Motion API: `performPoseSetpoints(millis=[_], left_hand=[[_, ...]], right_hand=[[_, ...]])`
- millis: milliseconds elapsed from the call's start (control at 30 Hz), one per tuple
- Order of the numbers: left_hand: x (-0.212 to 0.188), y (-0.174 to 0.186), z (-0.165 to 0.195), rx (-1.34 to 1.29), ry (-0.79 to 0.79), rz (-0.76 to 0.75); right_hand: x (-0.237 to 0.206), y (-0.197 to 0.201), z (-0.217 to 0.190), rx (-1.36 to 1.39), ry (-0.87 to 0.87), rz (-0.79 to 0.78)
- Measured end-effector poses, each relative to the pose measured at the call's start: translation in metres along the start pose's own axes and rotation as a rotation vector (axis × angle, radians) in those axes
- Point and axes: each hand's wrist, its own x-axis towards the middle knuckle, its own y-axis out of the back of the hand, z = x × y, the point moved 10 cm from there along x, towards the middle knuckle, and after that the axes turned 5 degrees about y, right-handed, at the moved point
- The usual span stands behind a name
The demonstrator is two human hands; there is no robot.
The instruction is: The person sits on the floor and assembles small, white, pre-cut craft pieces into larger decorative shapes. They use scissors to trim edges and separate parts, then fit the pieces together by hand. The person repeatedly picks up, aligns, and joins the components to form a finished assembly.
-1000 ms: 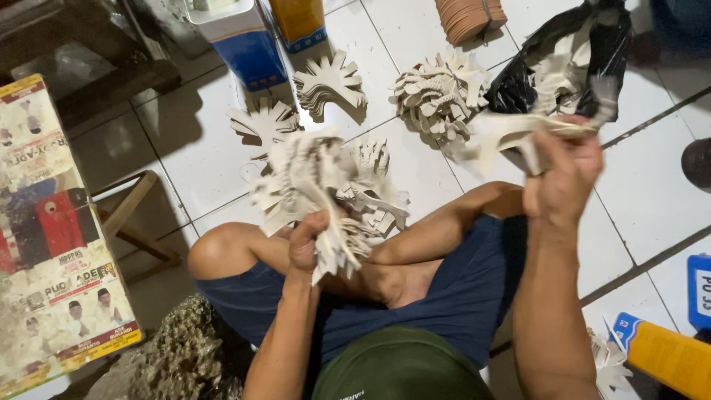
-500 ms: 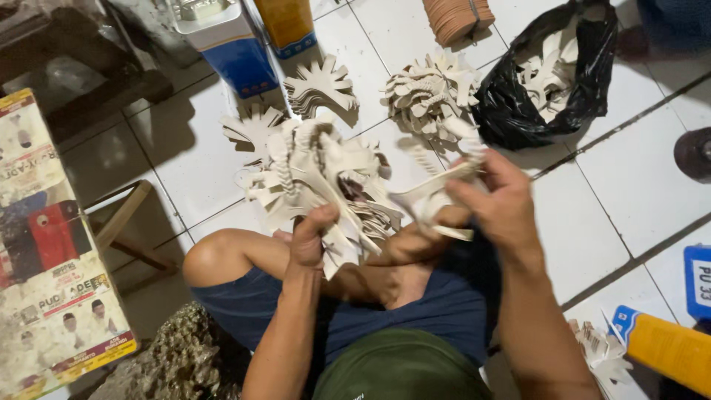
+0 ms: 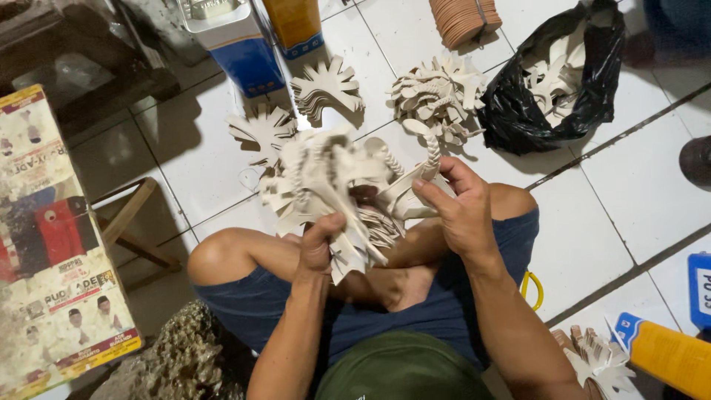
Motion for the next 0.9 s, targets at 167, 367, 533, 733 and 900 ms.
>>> performPoseSetpoints(millis=[167,367,533,733,900], left_hand=[[0.000,-0.004,0.003,-0.023,-0.021,-0.029],[-0.015,-0.036,-0.019,0.037,0.201,-0.063],[-0.013,-0.039,-0.025,0.143,0.287,-0.066],[-0.008,-0.023,-0.030,0.221,0.288,-0.012],[-0.009,-0.021,-0.023,0.252,0.260,-0.034]], right_hand=[[-0.001,-0.003,0.003,-0.075,-0.040,0.013],[-0.004,-0.011,-0.005,-0.077,-0.017,-0.015],[-0.004,-0.011,-0.011,-0.105,0.044,-0.058],[-0.007,-0.010,0.002,-0.200,-0.007,-0.050],[-0.005,-0.011,0.013,-0.178,-0.030,-0.056]])
